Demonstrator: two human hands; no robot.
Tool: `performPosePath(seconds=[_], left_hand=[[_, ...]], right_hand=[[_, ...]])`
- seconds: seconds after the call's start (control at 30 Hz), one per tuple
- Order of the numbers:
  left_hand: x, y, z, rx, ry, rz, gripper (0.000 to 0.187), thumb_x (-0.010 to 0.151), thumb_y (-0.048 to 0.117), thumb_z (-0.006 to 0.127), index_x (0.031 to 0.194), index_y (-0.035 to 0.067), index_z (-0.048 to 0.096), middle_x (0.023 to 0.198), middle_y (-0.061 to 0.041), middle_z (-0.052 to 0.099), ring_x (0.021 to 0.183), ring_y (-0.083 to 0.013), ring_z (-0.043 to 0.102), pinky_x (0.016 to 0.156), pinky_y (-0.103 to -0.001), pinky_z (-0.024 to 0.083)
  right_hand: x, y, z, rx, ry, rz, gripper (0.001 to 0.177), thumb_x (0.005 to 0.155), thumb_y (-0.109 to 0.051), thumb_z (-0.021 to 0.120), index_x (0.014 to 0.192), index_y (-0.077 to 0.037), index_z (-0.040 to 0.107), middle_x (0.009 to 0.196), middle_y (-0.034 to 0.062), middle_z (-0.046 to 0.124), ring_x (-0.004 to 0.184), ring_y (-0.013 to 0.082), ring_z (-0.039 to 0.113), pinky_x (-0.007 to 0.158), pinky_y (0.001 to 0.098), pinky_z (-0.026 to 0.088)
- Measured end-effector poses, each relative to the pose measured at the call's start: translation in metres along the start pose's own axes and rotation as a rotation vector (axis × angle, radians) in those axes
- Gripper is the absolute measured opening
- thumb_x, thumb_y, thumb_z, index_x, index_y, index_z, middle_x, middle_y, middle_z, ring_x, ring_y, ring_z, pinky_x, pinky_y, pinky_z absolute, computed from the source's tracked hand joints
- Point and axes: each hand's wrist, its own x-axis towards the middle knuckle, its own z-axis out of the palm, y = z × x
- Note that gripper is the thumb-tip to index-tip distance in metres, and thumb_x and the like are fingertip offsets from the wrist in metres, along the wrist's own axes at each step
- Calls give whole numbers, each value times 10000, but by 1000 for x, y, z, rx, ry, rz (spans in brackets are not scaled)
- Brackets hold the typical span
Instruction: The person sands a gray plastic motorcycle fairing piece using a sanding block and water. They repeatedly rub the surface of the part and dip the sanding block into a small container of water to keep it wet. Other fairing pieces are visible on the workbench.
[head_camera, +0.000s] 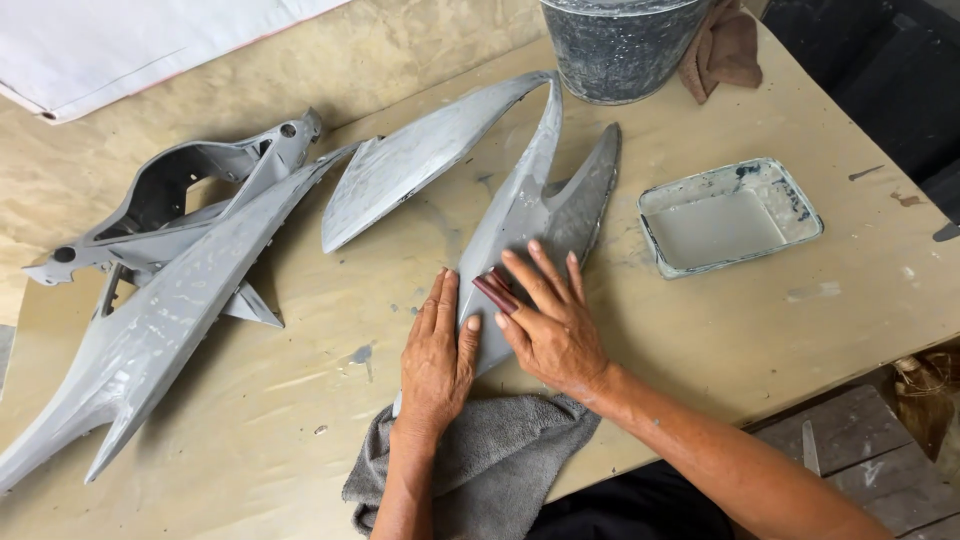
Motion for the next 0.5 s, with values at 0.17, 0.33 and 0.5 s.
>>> performPosePath(seconds=[0.17, 0.33, 0.5], left_hand=[[0, -6, 4, 4, 21, -4, 653, 1043, 470, 398, 1580, 103, 341, 1561, -174, 435, 1339, -415, 508, 1094, -559, 435], [1, -11, 9, 23, 49, 21, 715, 1001, 498, 517, 1573, 100, 357, 1552, -174, 447, 1332, -403, 523, 1077, -551, 456], [0, -13, 11, 11, 64, 22, 744, 981, 524, 538, 1564, 92, 374, 1531, -179, 474, 1321, -404, 537, 1066, -567, 463]], right_hand=[[24, 14, -1, -43, 75, 77, 317, 1023, -261, 572, 1270, -125, 717, 1563, 125, 469, 1469, 416, 371, 1165, 674, 163], [4, -6, -5, -9, 35, 79, 298, 1000, -240, 599, 1247, -130, 726, 1548, 125, 483, 1460, 427, 375, 1153, 699, 175], [12, 4, -6, -48, 35, 65, 333, 995, -260, 599, 1306, -199, 699, 1556, 112, 476, 1468, 415, 373, 1174, 680, 140]])
